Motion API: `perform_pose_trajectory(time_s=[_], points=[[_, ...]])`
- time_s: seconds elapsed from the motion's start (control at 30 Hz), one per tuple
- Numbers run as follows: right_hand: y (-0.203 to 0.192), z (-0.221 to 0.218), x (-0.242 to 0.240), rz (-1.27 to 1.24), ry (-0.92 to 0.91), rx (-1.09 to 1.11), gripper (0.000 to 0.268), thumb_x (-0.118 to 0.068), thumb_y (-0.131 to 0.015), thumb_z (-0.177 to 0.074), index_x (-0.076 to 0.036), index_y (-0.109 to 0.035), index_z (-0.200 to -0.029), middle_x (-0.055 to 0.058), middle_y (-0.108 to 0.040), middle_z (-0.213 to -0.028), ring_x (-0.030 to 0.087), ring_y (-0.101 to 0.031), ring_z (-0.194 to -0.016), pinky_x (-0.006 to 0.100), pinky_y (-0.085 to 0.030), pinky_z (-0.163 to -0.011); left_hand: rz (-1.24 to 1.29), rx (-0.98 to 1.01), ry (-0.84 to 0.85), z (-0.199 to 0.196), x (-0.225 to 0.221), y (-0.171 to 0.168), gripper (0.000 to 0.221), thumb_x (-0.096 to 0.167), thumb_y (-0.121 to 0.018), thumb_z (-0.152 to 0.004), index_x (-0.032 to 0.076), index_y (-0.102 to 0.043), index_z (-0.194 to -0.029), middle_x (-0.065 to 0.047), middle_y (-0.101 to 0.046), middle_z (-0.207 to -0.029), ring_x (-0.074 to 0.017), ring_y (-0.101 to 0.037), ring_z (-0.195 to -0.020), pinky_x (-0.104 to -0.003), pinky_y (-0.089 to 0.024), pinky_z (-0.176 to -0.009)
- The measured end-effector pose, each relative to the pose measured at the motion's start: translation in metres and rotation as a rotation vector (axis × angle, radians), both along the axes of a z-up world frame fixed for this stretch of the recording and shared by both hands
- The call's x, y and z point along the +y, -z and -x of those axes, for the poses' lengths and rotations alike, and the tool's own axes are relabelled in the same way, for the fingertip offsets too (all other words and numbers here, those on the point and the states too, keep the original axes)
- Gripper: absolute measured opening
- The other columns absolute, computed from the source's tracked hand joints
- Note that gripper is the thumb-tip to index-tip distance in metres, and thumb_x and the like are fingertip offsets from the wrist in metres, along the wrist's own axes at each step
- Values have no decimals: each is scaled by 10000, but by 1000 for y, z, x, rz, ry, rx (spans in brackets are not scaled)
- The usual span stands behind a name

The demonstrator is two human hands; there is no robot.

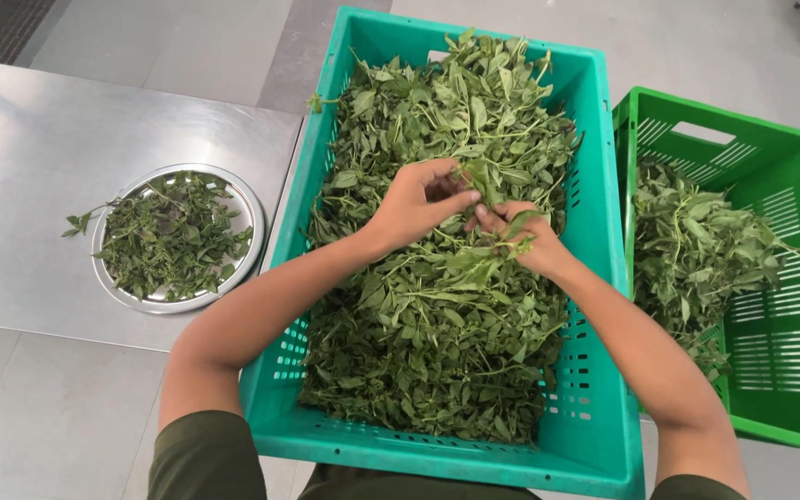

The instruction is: Sorting through leafy green vegetables from one plastic crate into another.

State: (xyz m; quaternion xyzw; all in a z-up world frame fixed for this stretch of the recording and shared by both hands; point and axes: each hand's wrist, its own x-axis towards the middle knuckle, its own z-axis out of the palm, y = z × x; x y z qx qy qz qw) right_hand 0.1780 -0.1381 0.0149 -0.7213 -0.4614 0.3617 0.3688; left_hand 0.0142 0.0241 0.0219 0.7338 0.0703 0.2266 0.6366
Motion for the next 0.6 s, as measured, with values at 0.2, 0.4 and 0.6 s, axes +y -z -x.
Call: perform_pose_trajectory(time_s=[0.2, 0.4, 0.6], points=[[34, -20, 0, -241, 6, 249, 409, -420, -547, -1078, -49, -681, -968, -31, -602, -820, 61, -510, -730, 248, -421, -623, -170, -165, -257, 13, -13, -33, 411, 157, -733, -894, 64, -540, -1244, -67, -628, -1178, -102, -681, -896, -236, -578, -735], [35, -13, -6, -435, -67, -270, 160, -68, -617, -901, -45, -638, -1058, 24, -665, -964, 114, -617, -902, 272, -513, -755, -1023, -413, -110, 26, -34, -41, 475, 347, -847, -874, 86, -590, -1177, -97, -580, -1099, -283, -571, -1013, -442, -471, -856], [17, 5, -5, -357, -68, -478, 178, -52, -704, -819, -32, -597, -959, 100, -659, -806, 258, -645, -692, 375, -520, -628, -857, -290, 30, 24, -42, -16, 158, 203, -743, -953, 107, -636, -1018, -56, -618, -1010, -276, -620, -956, -410, -525, -832]])
